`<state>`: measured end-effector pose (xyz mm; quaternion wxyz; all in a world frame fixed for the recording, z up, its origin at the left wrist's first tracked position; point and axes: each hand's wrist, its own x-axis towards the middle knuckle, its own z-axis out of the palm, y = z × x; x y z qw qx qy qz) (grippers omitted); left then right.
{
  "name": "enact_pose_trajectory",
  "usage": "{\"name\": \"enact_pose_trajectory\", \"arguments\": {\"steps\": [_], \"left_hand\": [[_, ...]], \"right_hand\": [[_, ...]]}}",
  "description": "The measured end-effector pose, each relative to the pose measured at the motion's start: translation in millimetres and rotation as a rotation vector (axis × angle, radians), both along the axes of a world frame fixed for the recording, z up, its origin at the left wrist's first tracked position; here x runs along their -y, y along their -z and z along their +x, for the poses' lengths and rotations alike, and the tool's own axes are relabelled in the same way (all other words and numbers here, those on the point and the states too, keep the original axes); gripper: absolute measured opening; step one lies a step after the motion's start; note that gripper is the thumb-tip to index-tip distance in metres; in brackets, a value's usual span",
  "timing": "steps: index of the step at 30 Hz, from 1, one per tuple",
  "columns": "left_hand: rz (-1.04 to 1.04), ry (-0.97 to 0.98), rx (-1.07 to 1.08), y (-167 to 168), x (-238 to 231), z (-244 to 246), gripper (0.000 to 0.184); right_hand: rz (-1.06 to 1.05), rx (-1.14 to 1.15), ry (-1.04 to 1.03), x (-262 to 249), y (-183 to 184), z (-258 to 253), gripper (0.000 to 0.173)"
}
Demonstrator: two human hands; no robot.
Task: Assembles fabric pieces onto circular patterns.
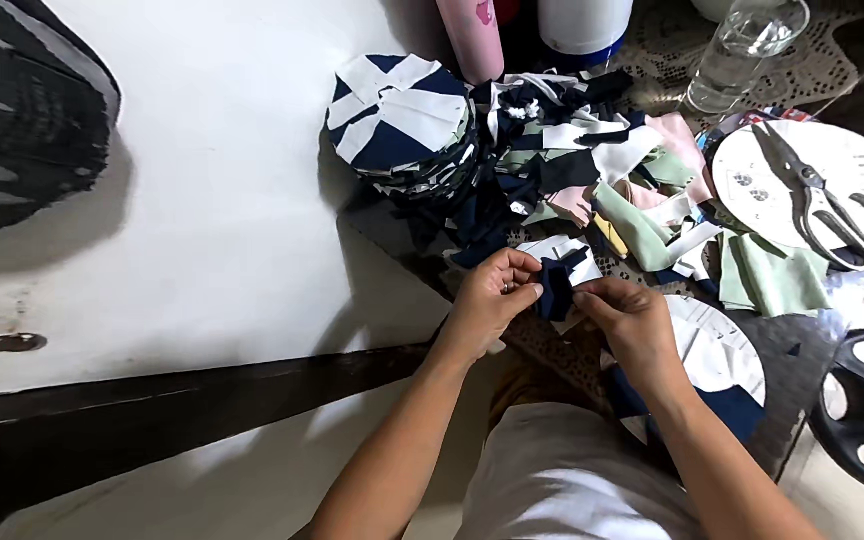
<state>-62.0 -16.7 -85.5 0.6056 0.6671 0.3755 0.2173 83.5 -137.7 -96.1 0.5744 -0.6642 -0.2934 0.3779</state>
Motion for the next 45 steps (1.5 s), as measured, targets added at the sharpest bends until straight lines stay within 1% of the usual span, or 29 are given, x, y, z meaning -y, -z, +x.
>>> {"name": "enact_pose_trajectory", "arguments": {"steps": [2, 5, 7, 8, 9, 11, 13, 17, 24, 28, 30, 31, 35, 38, 40, 41, 43, 44, 45], "left_hand": [[0.112, -0.018, -0.059, 1, -5, 0, 0.026], [0.387, -0.060, -0.218, 1, -1, 3, 0.025], [0.611, -0.074, -0.224, 5, 6, 3, 0.024], [0.681, -0.073, -0.197, 4, 10, 3, 0.022], [0.703, -0.064, -0.165, 1, 15, 3, 0.019], [0.637, -0.023, -0.105, -6, 25, 4, 0.015], [0.534, -0.001, -0.080, -10, 30, 7, 0.012], [0.443, 0.008, -0.104, -11, 32, 12, 0.010], [0.418, 0.016, -0.127, -14, 35, 11, 0.012], [0.473, 0.011, -0.149, -15, 36, 11, 0.012], [0.467, 0.013, -0.147, -14, 35, 11, 0.012], [0.445, 0.019, -0.143, -14, 34, 11, 0.011], [0.279, 0.049, -0.090, -15, 28, 10, 0.008], [0.187, 0.052, -0.040, -13, 21, 9, 0.007], [0.233, 0.014, -0.081, -13, 14, 9, 0.006], [0.324, -0.026, -0.151, -13, 11, 8, 0.006], [0.602, -0.115, -0.328, -10, 5, 8, 0.009], [0.703, -0.139, -0.381, -9, 5, 8, 0.014], [0.764, -0.147, -0.381, -9, 8, 7, 0.018]], "right_hand": [[0.006, -0.101, 0.018, 0, -3, 3, 0.008], [0.010, -0.209, 0.036, -1, -8, 4, 0.010], [0.013, -0.268, 0.037, 0, -10, 4, 0.012], [0.015, -0.294, 0.038, 0, -11, 4, 0.013], [0.020, -0.311, 0.040, 0, -11, 4, 0.013], [0.037, -0.322, 0.044, 1, -12, 3, 0.013], [0.072, -0.278, 0.040, 2, -11, 0, 0.013], [0.132, -0.081, 0.038, 5, -6, -5, 0.009], [0.184, 0.166, 0.060, 8, 0, -11, 0.008], [0.229, 0.302, 0.060, 8, 5, -12, 0.010], [0.220, 0.296, 0.056, 8, 5, -12, 0.011], [0.201, 0.257, 0.052, 9, 3, -12, 0.011], [0.130, -0.022, 0.059, 8, -6, -10, 0.009], [0.138, -0.124, 0.070, 7, -6, -7, 0.010], [0.143, -0.148, 0.085, 8, -6, -5, 0.011], [0.148, -0.154, 0.095, 9, -6, -3, 0.011], [0.160, -0.148, 0.110, 10, -6, -1, 0.012], [0.164, -0.133, 0.113, 11, -6, 0, 0.012], [0.165, -0.113, 0.120, 12, -8, 0, 0.012]]}}
